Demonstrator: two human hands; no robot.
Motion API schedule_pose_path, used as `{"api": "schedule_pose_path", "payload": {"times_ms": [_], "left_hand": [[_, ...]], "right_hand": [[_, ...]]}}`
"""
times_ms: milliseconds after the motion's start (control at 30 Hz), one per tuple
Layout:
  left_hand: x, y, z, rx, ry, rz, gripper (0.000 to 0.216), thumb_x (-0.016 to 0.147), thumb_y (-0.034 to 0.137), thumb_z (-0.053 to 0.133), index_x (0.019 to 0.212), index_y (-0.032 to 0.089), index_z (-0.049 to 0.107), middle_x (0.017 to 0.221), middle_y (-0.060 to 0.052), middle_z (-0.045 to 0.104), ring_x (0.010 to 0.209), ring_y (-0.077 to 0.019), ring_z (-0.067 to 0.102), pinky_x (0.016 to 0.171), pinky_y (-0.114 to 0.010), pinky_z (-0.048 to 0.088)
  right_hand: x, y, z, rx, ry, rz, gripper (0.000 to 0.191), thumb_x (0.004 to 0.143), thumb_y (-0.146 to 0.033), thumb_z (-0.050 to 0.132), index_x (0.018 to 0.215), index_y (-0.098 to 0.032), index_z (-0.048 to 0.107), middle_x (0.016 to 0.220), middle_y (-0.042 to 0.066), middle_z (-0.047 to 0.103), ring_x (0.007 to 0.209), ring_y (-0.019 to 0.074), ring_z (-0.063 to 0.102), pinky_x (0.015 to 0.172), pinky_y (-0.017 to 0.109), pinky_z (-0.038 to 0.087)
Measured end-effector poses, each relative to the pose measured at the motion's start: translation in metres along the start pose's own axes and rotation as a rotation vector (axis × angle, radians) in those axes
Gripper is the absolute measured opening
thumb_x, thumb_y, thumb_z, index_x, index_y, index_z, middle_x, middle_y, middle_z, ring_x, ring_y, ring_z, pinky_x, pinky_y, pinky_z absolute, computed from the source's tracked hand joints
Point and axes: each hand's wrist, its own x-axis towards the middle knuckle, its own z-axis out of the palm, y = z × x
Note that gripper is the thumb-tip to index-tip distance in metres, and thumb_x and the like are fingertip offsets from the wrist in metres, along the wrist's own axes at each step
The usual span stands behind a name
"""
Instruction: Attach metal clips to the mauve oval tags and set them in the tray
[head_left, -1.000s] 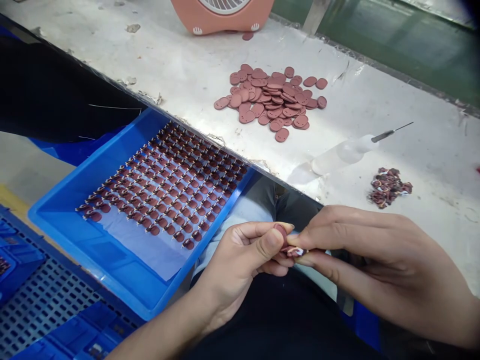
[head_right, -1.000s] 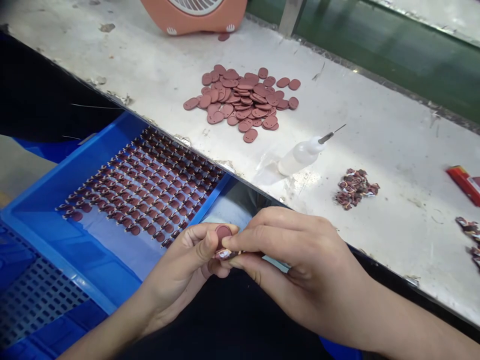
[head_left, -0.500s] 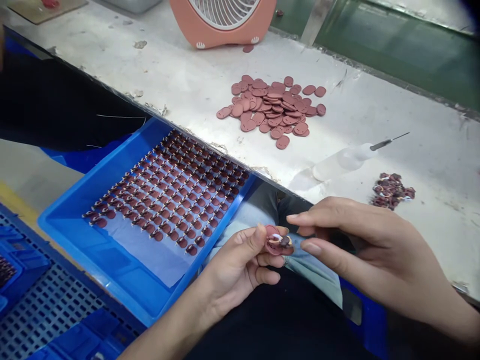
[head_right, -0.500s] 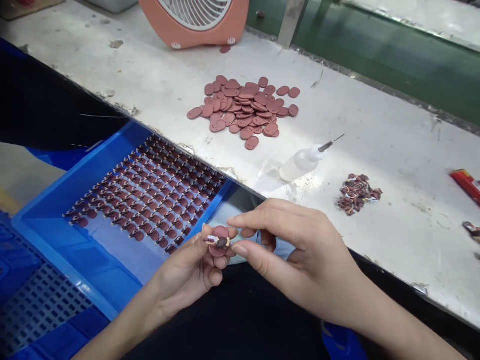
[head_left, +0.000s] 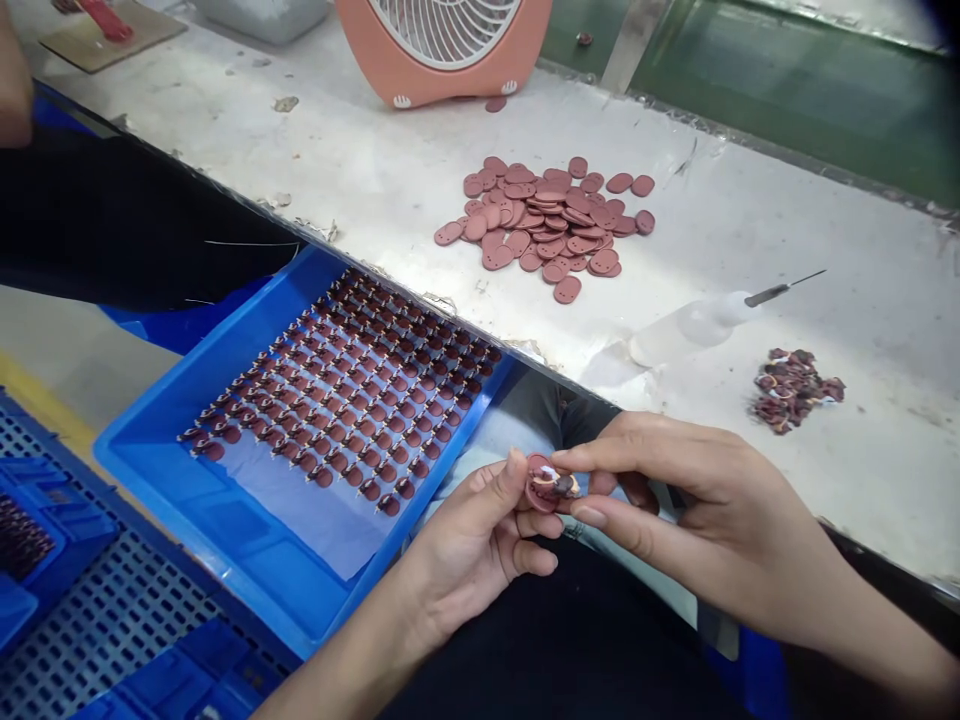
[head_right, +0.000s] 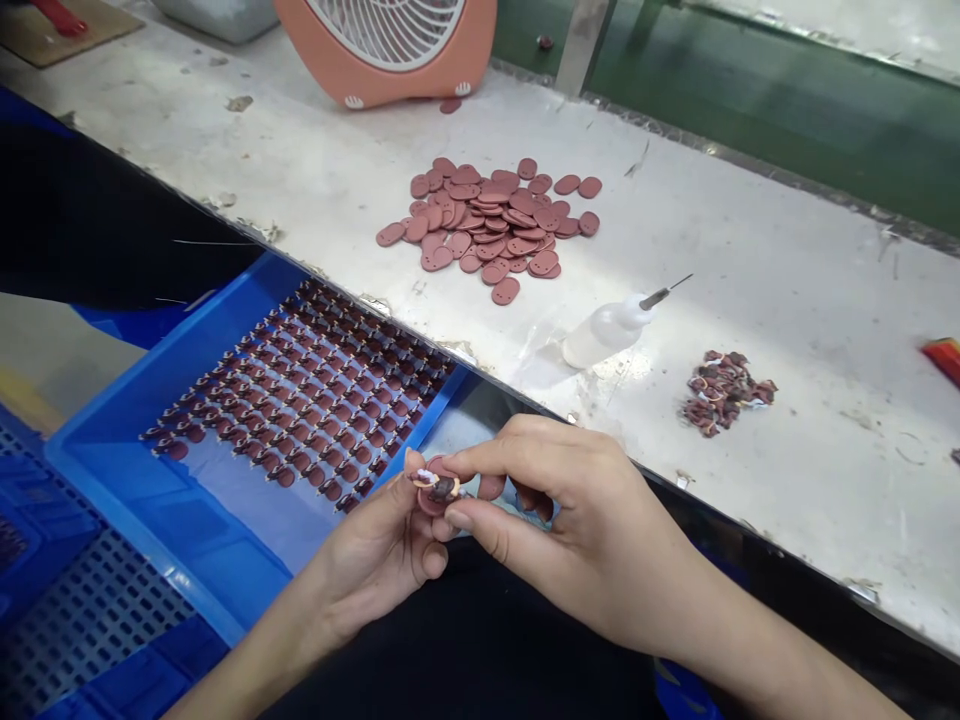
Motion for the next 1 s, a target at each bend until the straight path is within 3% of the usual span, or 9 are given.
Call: {"api": "schedule_pose_path", "payload": {"times_ms": [200, 300, 400, 500, 667, 867, 1000], "left_hand": [[0.000, 0.000, -0.001, 0.085, 0.020, 0.010, 0.044, 0.068, 0.055, 0.084, 0.082, 0.014, 0.078, 0.072, -0.003, 0.071, 0.057, -0.0089, 0.064, 0.046, -0.015, 0.057], [-0.001, 0.001, 0.000, 0.154, 0.007, 0.038, 0.055, 0.073, 0.064, 0.076, 0.095, 0.014, 0.078, 0.084, -0.007, 0.074, 0.065, -0.0117, 0.067, 0.049, -0.018, 0.059], [-0.005, -0.002, 0.002, 0.232, 0.133, 0.234, 0.052, 0.076, 0.061, 0.076, 0.104, 0.018, 0.076, 0.090, -0.006, 0.073, 0.071, -0.0122, 0.067, 0.052, -0.019, 0.059], [-0.010, -0.006, 0.004, 0.291, 0.276, 0.509, 0.038, 0.065, 0.044, 0.091, 0.089, 0.019, 0.075, 0.081, 0.000, 0.070, 0.068, -0.0102, 0.062, 0.052, -0.017, 0.055], [-0.014, -0.006, 0.005, 0.364, 0.285, 0.662, 0.020, 0.068, 0.024, 0.091, 0.078, 0.021, 0.073, 0.085, 0.001, 0.074, 0.080, -0.0105, 0.066, 0.074, -0.019, 0.056], [-0.017, -0.005, 0.001, 0.387, 0.415, 0.696, 0.015, 0.074, 0.028, 0.087, 0.078, 0.022, 0.073, 0.078, 0.003, 0.071, 0.069, -0.0104, 0.064, 0.057, -0.018, 0.052], [-0.027, 0.000, -0.022, 0.521, 0.628, 0.716, 0.023, 0.077, 0.040, 0.081, 0.089, 0.022, 0.072, 0.089, -0.001, 0.073, 0.077, -0.0159, 0.069, 0.060, -0.024, 0.057]], "right_hand": [[0.005, -0.001, 0.002, 0.055, 0.004, -0.023, 0.017, 0.097, -0.018, 0.066, 0.110, -0.027, 0.071, 0.079, -0.005, 0.065, 0.065, 0.0072, 0.060, 0.060, 0.018, 0.048], [0.006, 0.001, 0.005, 0.007, 0.061, -0.090, 0.016, 0.097, -0.017, 0.065, 0.111, -0.021, 0.070, 0.078, -0.003, 0.066, 0.066, 0.0068, 0.060, 0.058, 0.015, 0.048], [0.005, 0.005, 0.016, -0.221, 0.252, -0.187, 0.014, 0.094, -0.010, 0.066, 0.107, -0.014, 0.070, 0.081, 0.002, 0.066, 0.069, 0.0084, 0.062, 0.062, 0.017, 0.051], [0.003, 0.009, 0.032, -0.472, 0.413, -0.341, 0.021, 0.089, -0.003, 0.071, 0.109, -0.008, 0.067, 0.082, 0.006, 0.067, 0.068, 0.0119, 0.061, 0.064, 0.023, 0.052], [0.006, 0.011, 0.053, -0.488, 0.384, -0.449, 0.028, 0.092, -0.003, 0.067, 0.118, -0.010, 0.064, 0.083, 0.007, 0.070, 0.068, 0.0153, 0.063, 0.061, 0.027, 0.053], [0.012, 0.011, 0.071, -0.453, 0.382, -0.446, 0.029, 0.090, -0.002, 0.067, 0.118, -0.008, 0.065, 0.080, 0.007, 0.069, 0.065, 0.0147, 0.059, 0.058, 0.027, 0.051], [0.010, 0.011, 0.074, -0.442, 0.348, -0.424, 0.026, 0.093, -0.022, 0.069, 0.118, -0.017, 0.068, 0.080, 0.005, 0.069, 0.065, 0.0159, 0.063, 0.058, 0.027, 0.054]]}}
